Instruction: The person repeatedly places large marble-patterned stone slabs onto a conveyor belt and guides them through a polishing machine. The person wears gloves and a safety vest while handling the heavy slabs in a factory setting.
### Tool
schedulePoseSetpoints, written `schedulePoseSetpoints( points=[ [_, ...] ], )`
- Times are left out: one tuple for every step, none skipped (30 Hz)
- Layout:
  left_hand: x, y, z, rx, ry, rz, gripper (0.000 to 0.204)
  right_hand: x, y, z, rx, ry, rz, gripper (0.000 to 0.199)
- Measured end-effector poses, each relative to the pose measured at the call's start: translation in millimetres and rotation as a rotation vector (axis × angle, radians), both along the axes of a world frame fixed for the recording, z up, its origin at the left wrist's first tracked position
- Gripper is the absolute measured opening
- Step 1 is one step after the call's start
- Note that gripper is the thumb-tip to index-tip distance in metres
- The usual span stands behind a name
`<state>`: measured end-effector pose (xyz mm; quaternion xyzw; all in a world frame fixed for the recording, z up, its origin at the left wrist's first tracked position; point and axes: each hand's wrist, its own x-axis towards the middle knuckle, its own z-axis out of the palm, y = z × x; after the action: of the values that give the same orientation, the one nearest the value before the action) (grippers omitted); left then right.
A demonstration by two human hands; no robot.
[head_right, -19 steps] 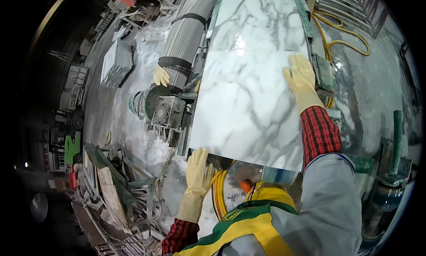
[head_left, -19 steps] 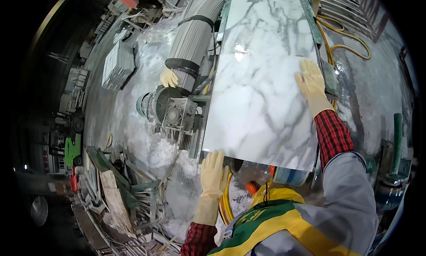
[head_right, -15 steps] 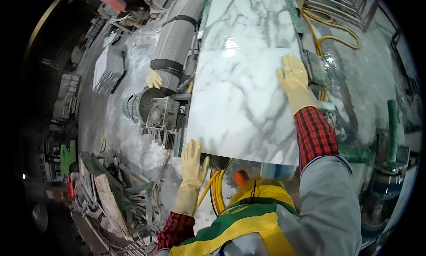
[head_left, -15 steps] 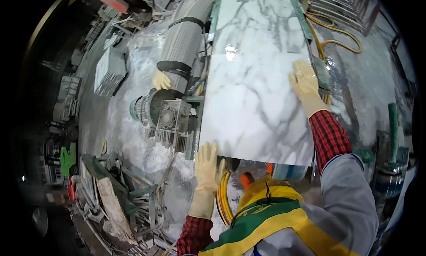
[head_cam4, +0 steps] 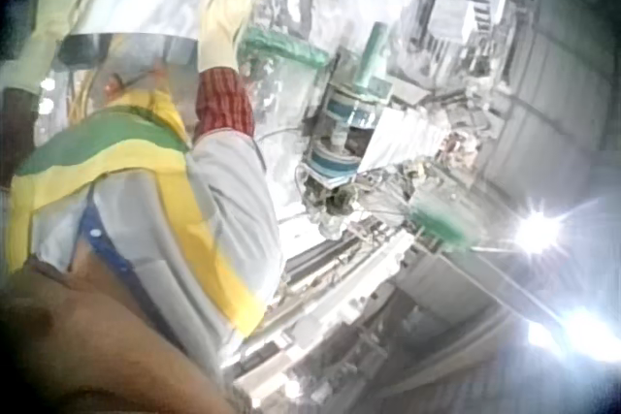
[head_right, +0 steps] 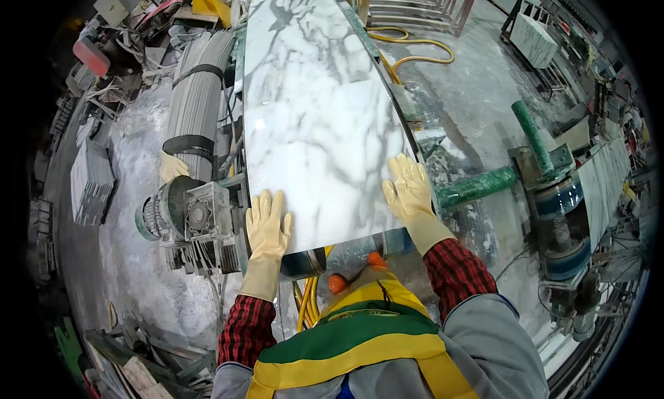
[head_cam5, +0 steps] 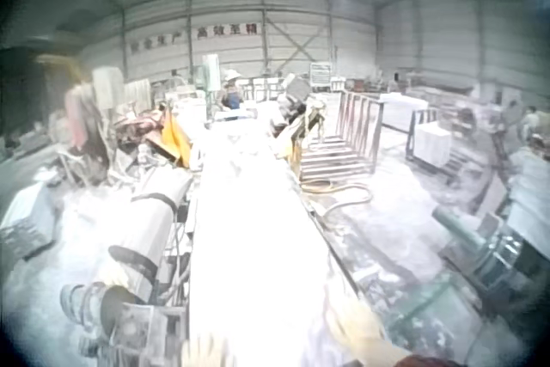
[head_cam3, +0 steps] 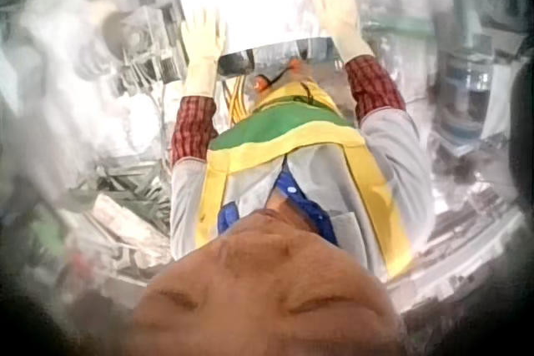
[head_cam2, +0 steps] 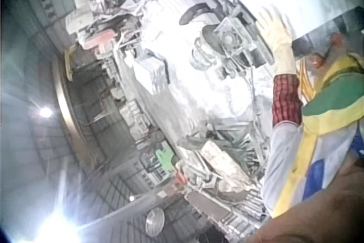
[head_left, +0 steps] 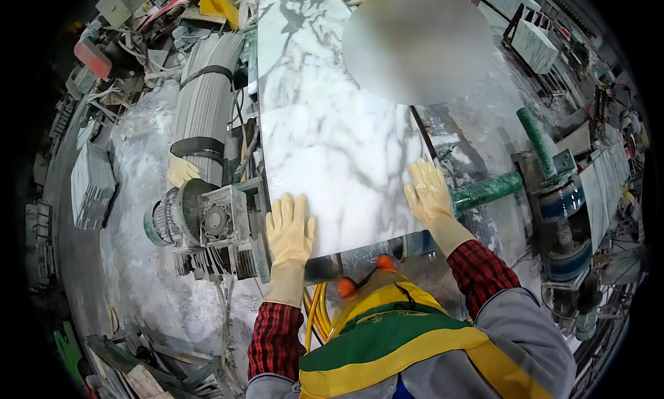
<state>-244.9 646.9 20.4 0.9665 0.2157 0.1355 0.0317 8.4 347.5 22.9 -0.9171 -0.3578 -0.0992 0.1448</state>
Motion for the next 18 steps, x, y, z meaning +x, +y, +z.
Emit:
schedulePoseSetpoints(
  points=[
    [0.6, -0.8, -1.0, -0.003, -0.008, -0.002, 0.065, -3.0, -4.9, -10.0, -0.036, -0.030, -0.006, 0.062],
    [2.4, 0.5, 1.3, 0.001, -0.017, -0.004, 0.064, -6.6, -5.8, -10.5, -0.033, -0.041, 0.001, 0.062],
    [3.2, 1.4, 3.9, 0.007, -0.034, -0.015, 0.063, -8.8, -7.0, -10.3, -0.030, -0.054, 0.009, 0.063],
    [5.5, 3.0, 6.8, -0.010, -0.004, -0.004, 0.063, -9.6, -8.8, -9.3, -0.028, -0.068, 0.019, 0.063],
    [8.8, 3.3, 14.3, -0.028, 0.029, 0.007, 0.063, -12.1, -8.0, -8.4, -0.049, -0.076, 0.012, 0.064],
    [12.6, 3.5, 17.8, -0.046, 0.062, 0.019, 0.063, -13.9, -7.8, -6.9, -0.061, -0.068, 0.011, 0.064],
    [15.4, 4.8, 16.4, -0.052, 0.062, 0.022, 0.061, -14.7, -8.0, -5.0, -0.075, -0.061, 0.010, 0.064],
    [16.8, 6.9, 14.8, -0.053, 0.058, 0.028, 0.061, -15.8, -8.3, -4.8, -0.087, -0.048, 0.010, 0.065],
    [19.5, 9.3, 13.3, -0.055, 0.054, 0.035, 0.060, -14.5, -8.5, -3.8, -0.064, -0.049, 0.030, 0.065],
    [23.4, 11.4, 11.8, -0.057, 0.050, 0.041, 0.059, -10.5, -8.1, -2.4, -0.059, -0.050, 0.052, 0.065],
    [27.1, 15.0, 12.2, -0.046, 0.049, 0.049, 0.058, -8.0, -4.8, 0.8, -0.049, -0.045, 0.073, 0.064],
    [30.7, 17.2, 11.1, -0.045, 0.054, 0.063, 0.058, -3.7, -3.3, 2.2, -0.039, -0.040, 0.093, 0.064],
    [34.4, 18.3, 9.7, -0.044, 0.059, 0.076, 0.057, 2.7, -3.9, 1.4, -0.012, -0.052, 0.124, 0.064],
    [38.5, 19.4, 10.7, -0.037, 0.066, 0.084, 0.057, 7.8, -3.2, 0.7, 0.022, -0.062, 0.148, 0.063],
    [41.1, 18.8, 14.2, -0.043, 0.084, 0.099, 0.057, 12.1, -3.0, 0.1, 0.055, -0.072, 0.172, 0.063],
    [43.4, 19.1, 13.6, -0.039, 0.091, 0.099, 0.057, 14.5, -2.6, -1.2, 0.045, -0.063, 0.161, 0.063],
    [43.8, 20.9, 13.2, -0.034, 0.098, 0.101, 0.057, 13.8, 2.0, 4.3, 0.036, -0.055, 0.153, 0.062],
    [44.1, 22.2, 12.8, -0.029, 0.105, 0.103, 0.058, 14.4, 3.2, 7.7, 0.027, -0.047, 0.145, 0.062]
  ],
)
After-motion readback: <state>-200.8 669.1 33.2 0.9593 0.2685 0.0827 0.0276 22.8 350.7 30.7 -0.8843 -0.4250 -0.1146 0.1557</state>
